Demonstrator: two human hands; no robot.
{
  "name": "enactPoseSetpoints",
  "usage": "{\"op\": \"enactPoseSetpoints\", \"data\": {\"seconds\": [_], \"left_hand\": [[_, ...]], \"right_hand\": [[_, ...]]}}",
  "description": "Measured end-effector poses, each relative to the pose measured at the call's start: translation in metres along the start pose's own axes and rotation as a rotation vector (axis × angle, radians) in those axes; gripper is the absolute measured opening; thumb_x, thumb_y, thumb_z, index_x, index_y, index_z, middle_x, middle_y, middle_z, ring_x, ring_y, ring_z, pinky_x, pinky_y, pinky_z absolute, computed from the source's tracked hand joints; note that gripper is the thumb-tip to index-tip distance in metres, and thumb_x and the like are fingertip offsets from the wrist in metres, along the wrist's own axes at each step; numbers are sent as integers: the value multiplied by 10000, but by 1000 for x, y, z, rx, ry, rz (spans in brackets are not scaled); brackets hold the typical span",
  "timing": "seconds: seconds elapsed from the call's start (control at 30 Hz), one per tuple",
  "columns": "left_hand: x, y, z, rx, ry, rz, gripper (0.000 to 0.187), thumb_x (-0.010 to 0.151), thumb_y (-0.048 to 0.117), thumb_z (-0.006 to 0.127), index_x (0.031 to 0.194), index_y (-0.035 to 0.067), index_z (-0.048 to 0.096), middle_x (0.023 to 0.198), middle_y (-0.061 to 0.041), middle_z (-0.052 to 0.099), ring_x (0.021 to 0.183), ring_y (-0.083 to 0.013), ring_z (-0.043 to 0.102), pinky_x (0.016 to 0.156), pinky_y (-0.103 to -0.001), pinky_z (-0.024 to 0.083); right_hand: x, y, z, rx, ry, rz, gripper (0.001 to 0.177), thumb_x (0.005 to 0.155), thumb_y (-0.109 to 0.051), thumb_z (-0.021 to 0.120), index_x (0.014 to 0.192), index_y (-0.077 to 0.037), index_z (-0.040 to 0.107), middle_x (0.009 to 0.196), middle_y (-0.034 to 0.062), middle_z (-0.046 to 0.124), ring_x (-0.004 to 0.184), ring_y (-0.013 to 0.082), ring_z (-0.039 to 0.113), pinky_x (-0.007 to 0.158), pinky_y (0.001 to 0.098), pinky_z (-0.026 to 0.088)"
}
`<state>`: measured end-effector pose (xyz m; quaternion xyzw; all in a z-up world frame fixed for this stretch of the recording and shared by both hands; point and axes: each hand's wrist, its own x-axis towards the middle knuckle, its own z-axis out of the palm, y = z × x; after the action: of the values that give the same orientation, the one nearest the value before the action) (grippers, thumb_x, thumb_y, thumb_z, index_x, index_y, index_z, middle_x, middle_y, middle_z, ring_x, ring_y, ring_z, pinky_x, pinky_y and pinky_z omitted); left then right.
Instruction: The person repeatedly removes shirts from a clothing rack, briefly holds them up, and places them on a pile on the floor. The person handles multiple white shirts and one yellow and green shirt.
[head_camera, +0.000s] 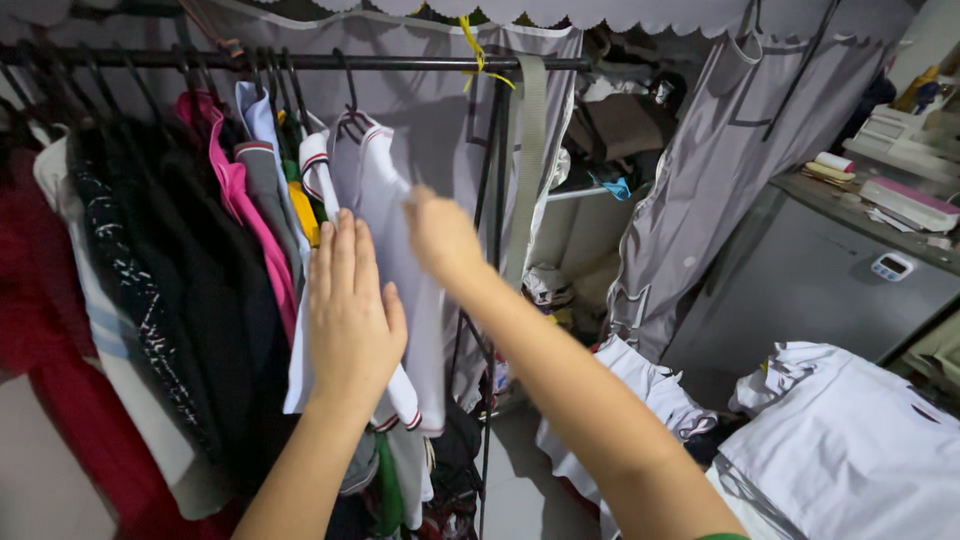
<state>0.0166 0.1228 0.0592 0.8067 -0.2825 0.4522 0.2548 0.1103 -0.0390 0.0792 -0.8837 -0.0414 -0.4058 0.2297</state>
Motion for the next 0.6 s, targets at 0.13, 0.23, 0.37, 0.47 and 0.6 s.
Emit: {"op": "enactPoseSetpoints", "data": {"seconds": [0.13, 0.23, 0.37, 0.47, 0.6], "left_hand": [[-1, -3, -3, -1, -1, 0, 687, 886, 118, 601, 1500, -116, 400, 1605, -260, 367, 1509, -417, 319, 1251, -499, 241], [-2, -2, -3, -20, 8, 5, 686, 886, 116, 596, 1498, -124, 398, 1606, -269, 361, 1508, -423, 315, 1249, -504, 235], [-3, 2, 2, -12, 20, 4, 677, 892, 106, 593, 1501, -119, 402, 1615, -262, 360, 1517, -422, 310, 1254, -515, 229], [-3, 4, 4, 10, 18, 10, 670, 903, 92, 591, 1510, -121, 403, 1628, -263, 355, 1530, -424, 304, 1264, -521, 226], [0, 16, 7, 65, 28, 26, 702, 869, 95, 603, 1503, -142, 416, 1606, -278, 373, 1512, -431, 308, 1243, -547, 215]], "right_hand": [[14, 22, -21, 29, 135, 31, 215, 1005, -246, 569, 981, -46, 646, 856, 278, 694, 851, 483, 668, 754, 567, 509], [14, 26, -44, 73, 199, 26, 222, 1001, -261, 589, 1015, -50, 657, 867, 277, 682, 876, 493, 645, 739, 553, 503], [4, 42, -70, 136, 255, -53, 208, 1004, -248, 613, 1028, -47, 662, 861, 263, 678, 818, 461, 650, 689, 485, 500], [-9, 74, -92, 113, 188, 56, 251, 1037, -234, 653, 992, 12, 647, 785, 240, 623, 660, 353, 562, 651, 384, 484], [-27, 126, -124, 356, 271, 68, 211, 1018, -195, 660, 1054, 12, 688, 803, 56, 655, 739, 97, 544, 674, 271, 468]]}}
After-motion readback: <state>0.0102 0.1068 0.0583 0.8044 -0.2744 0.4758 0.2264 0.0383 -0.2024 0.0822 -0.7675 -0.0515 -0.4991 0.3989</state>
